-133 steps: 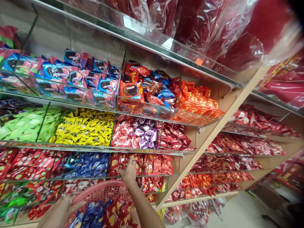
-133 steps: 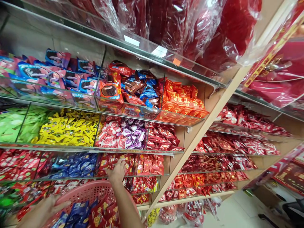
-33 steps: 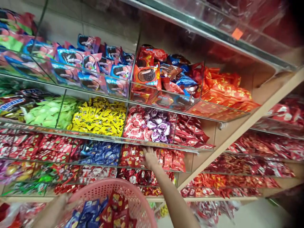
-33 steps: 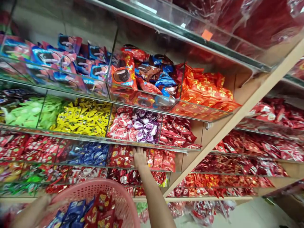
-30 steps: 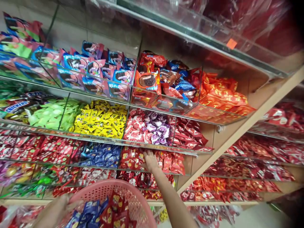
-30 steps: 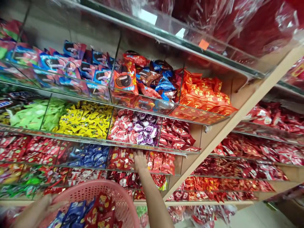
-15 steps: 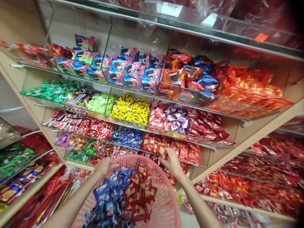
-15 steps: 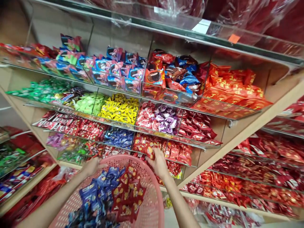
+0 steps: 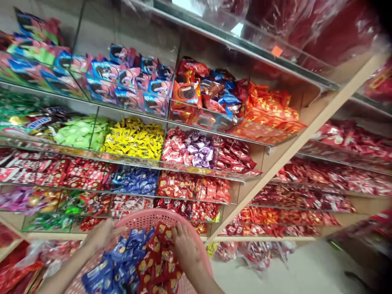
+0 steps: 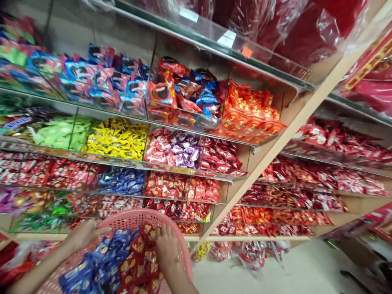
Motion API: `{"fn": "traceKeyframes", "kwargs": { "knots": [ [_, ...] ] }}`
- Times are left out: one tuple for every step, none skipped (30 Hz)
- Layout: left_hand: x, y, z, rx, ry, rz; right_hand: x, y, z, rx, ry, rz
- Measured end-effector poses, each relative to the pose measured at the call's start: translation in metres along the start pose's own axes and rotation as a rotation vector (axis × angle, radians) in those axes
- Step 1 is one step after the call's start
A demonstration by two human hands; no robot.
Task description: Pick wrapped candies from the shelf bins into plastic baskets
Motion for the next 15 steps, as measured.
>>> {"fn": "traceKeyframes", "kwargs": {
  "knots": [
    [-0.002, -0.003, 0.002, -0.005, 0.014, -0.004, 0.001, -0.002, 0.0, -0.006, -0.001, -0.005],
    [-0.004, -0.005, 0.004, 0.001, 0.035, -0.005, 0.001, -0.003, -0.001, -0.014, -0.001, -0.009],
    [-0.006, -0.007, 0.005, 0.017, 0.053, -0.006, 0.001, -0.003, -0.002, -0.026, -0.001, -0.014],
    [-0.008, -0.008, 0.005, 0.028, 0.061, -0.004, 0.001, -0.002, -0.004, -0.036, 0.0, -0.016],
    [-0.009, -0.009, 0.004, 0.036, 0.065, 0.002, 0.001, -0.002, -0.006, -0.042, 0.007, -0.016],
    [-0.01, -0.01, 0.001, 0.035, 0.069, 0.016, 0.0, -0.001, -0.007, -0.043, 0.023, -0.012],
    [-0.01, -0.01, -0.002, 0.032, 0.071, 0.035, -0.003, -0.001, -0.008, -0.04, 0.049, 0.0],
    [-0.01, -0.01, -0.006, 0.023, 0.074, 0.055, -0.006, -0.002, -0.008, -0.035, 0.085, 0.018],
    [-0.009, -0.009, -0.009, 0.009, 0.077, 0.068, -0.01, -0.004, -0.007, -0.024, 0.13, 0.047],
    [-0.008, -0.009, -0.012, -0.006, 0.078, 0.07, -0.016, -0.007, -0.004, -0.01, 0.18, 0.083],
    [-0.006, -0.008, -0.013, -0.016, 0.078, 0.061, -0.022, -0.013, 0.0, 0.007, 0.236, 0.126],
    [-0.005, -0.008, -0.013, -0.02, 0.078, 0.043, -0.027, -0.021, 0.006, 0.028, 0.296, 0.174],
    [-0.003, -0.007, -0.012, -0.02, 0.077, 0.021, -0.032, -0.032, 0.013, 0.056, 0.358, 0.231],
    [-0.002, -0.007, -0.009, -0.019, 0.072, 0.003, -0.036, -0.045, 0.021, 0.099, 0.418, 0.297],
    [-0.001, -0.007, -0.004, -0.014, 0.058, -0.012, -0.037, -0.06, 0.03, 0.167, 0.477, 0.374]
  ]
}}
Point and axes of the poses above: each hand's wrist, its own y-axis towards the middle knuckle, its own x-axis out of the palm, z = x × y, the point moved 3 cm from there along y, towards the middle knuckle
